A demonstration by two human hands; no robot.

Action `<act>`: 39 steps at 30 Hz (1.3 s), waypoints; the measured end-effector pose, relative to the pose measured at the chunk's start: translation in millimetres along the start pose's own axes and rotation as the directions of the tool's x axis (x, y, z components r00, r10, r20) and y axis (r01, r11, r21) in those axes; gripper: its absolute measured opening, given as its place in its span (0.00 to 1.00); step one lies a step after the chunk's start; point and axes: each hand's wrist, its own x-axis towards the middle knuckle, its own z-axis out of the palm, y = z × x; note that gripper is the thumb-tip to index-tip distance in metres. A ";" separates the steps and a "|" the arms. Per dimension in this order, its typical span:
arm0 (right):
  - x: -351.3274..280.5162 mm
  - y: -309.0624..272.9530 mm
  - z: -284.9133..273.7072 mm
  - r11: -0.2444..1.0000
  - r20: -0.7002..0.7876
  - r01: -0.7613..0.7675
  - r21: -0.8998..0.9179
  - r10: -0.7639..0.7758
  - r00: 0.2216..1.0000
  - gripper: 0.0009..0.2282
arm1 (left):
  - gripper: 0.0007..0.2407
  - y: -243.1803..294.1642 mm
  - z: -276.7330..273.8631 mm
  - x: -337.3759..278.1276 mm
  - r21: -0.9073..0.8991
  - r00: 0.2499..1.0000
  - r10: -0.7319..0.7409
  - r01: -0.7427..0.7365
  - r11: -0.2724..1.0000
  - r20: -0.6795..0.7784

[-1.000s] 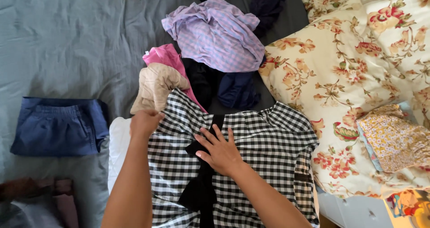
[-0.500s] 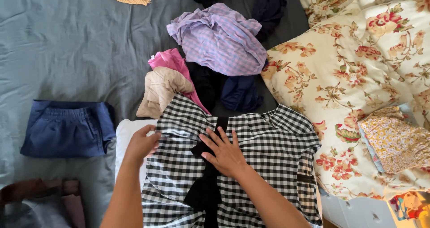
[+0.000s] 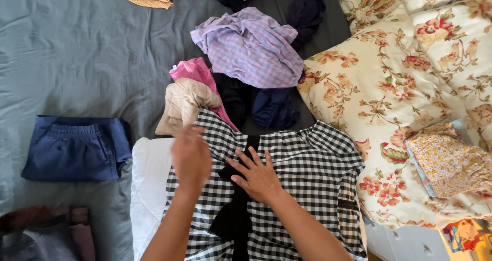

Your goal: The person folds a floral patterned cloth, a black and white checkered shirt, and a purple plaid shirt on a white pillow placed on a bed. The person places the folded items onto a stack on a nearby dresser.

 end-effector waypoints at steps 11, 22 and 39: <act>-30.4 99.6 -2.1 0.918 -0.388 -0.309 0.248 0.386 0.837 0.21 | 0.12 -24.8 11.8 -42.4 0.421 0.960 0.038 -0.157 0.894 0.277; -99.1 315.4 53.1 0.479 -0.449 -0.643 0.598 0.864 0.227 0.20 | 0.26 -49.6 37.6 -9.3 0.496 0.819 -0.573 0.484 0.721 0.033; -116.1 312.5 42.0 0.183 -0.100 -0.598 0.780 0.980 0.170 0.22 | 0.07 -70.3 25.7 -23.8 0.583 0.957 -0.099 -0.083 0.808 0.274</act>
